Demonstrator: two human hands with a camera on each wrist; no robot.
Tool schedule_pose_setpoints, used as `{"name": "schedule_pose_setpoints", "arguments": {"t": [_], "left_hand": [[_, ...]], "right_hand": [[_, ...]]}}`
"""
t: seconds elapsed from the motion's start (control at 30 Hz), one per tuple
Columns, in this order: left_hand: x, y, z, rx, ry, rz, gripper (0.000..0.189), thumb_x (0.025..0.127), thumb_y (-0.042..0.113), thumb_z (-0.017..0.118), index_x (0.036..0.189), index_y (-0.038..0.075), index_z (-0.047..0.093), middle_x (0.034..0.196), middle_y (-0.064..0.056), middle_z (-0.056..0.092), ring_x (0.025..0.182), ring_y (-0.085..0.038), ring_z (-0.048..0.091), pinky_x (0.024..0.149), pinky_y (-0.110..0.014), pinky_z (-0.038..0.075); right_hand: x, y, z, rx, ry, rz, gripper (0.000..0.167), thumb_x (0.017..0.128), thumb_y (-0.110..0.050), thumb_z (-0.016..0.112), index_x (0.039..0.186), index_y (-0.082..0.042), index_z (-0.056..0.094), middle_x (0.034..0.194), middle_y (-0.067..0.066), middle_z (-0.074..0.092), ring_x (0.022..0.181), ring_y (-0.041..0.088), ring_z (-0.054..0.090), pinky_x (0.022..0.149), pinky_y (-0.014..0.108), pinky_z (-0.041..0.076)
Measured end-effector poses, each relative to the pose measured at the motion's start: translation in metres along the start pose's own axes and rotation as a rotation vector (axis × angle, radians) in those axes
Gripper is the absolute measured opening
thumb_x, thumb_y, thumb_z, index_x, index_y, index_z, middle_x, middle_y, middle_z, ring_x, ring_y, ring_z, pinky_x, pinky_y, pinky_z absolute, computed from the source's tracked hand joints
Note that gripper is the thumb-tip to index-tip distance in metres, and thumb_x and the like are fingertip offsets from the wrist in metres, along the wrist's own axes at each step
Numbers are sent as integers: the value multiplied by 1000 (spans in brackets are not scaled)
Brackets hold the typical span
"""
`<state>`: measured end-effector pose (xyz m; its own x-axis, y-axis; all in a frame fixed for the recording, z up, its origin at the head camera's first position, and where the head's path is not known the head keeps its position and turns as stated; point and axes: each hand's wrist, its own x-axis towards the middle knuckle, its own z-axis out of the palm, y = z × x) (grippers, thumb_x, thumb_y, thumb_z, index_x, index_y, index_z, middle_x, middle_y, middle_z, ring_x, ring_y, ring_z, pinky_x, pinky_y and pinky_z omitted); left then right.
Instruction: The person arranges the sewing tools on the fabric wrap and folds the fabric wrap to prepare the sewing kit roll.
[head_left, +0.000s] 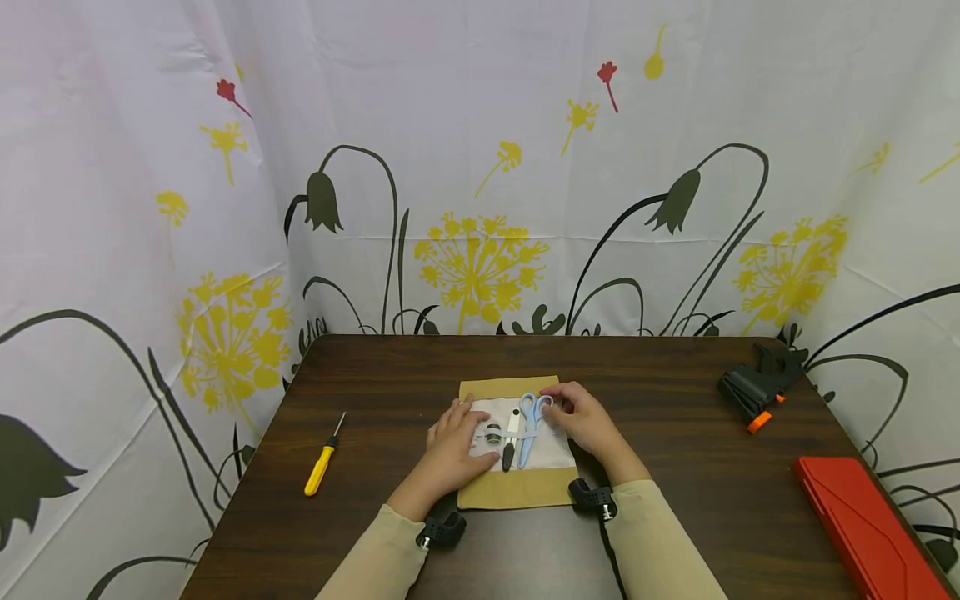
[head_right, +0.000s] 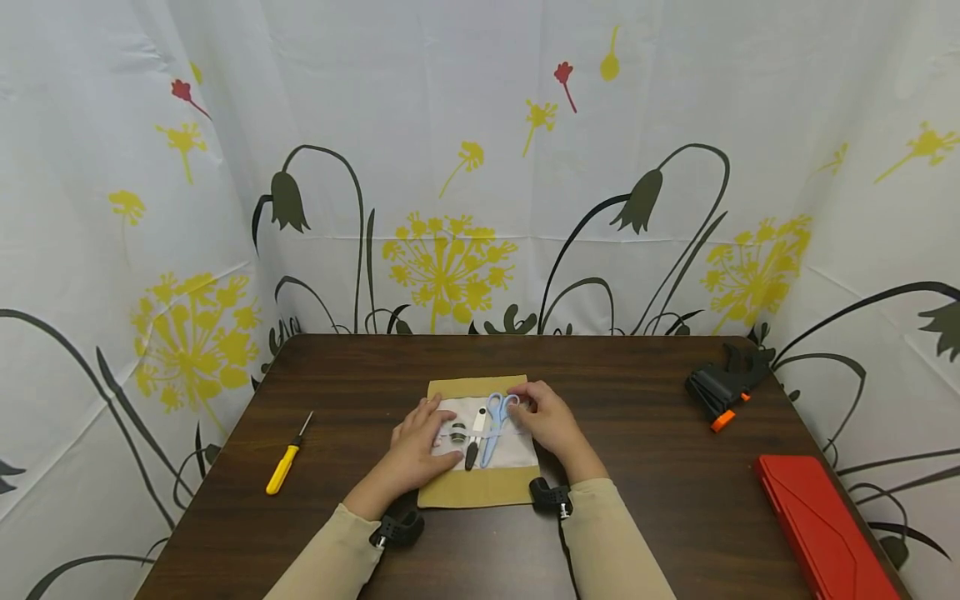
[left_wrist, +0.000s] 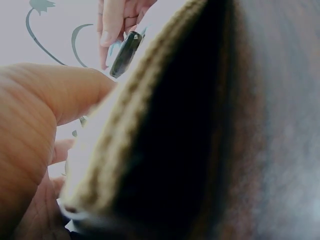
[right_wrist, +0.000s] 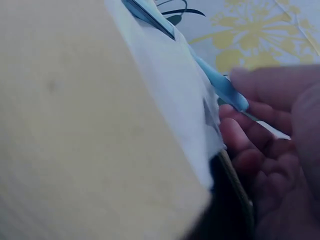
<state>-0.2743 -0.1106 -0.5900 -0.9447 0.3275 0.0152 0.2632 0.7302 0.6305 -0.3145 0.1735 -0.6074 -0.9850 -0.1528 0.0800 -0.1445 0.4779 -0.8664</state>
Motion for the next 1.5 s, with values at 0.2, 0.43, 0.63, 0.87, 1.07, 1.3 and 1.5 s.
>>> {"name": "schedule_pose_setpoints", "arguments": {"t": [0.2, 0.43, 0.63, 0.87, 1.07, 1.3, 1.5], "left_hand": [[2, 1, -2, -6, -28, 5, 65, 92, 38, 84, 147, 14, 60, 181, -19, 21, 169, -45, 14, 126, -72, 19], [3, -6, -12, -59, -100, 53, 76, 90, 34, 88, 154, 8, 55, 183, -16, 20, 169, -47, 11, 128, -77, 13], [2, -12, -15, -18, -110, 48, 87, 86, 38, 93, 156, 7, 52, 181, -10, 31, 171, -41, 14, 129, -74, 17], [3, -14, -11, 12, -69, 10, 88, 83, 38, 95, 156, 9, 53, 178, -10, 37, 169, -42, 21, 129, -73, 21], [3, -7, -12, 67, -47, -26, 88, 84, 43, 94, 156, 13, 55, 177, -6, 39, 168, -37, 25, 130, -76, 9], [3, -6, -12, 127, -12, -99, 89, 83, 51, 93, 158, 20, 55, 178, -2, 38, 167, -37, 26, 122, -84, 0], [3, -11, -12, 133, 118, -202, 88, 85, 52, 91, 157, 14, 55, 177, -12, 38, 163, -46, 27, 119, -88, 2]], "right_hand": [[-2, 0, -5, -20, -112, -84, 44, 98, -17, 82, 141, -15, 71, 122, 9, 55, 96, 18, 52, 84, 26, 45], [-4, -4, -5, 10, -158, -89, 58, 95, -19, 87, 148, -15, 64, 128, 10, 43, 99, 18, 52, 90, 27, 43], [-1, -2, 0, 8, -104, -91, 56, 90, -18, 92, 140, -20, 67, 120, 9, 44, 96, 16, 53, 88, 26, 45], [0, -1, 0, 121, 10, -104, 31, 94, -15, 87, 122, -14, 75, 100, 6, 64, 87, 18, 60, 74, 24, 50], [-2, -3, -1, 131, 62, -99, 13, 95, -18, 86, 106, -20, 79, 96, 1, 69, 84, 16, 60, 69, 23, 49], [-3, -7, -5, 132, 84, -125, 8, 98, -26, 83, 102, -18, 82, 103, -1, 75, 85, 16, 62, 69, 24, 50], [-3, -6, -6, 147, 91, -115, 9, 101, -26, 81, 98, -18, 82, 101, 1, 75, 89, 15, 64, 76, 24, 52]]}}
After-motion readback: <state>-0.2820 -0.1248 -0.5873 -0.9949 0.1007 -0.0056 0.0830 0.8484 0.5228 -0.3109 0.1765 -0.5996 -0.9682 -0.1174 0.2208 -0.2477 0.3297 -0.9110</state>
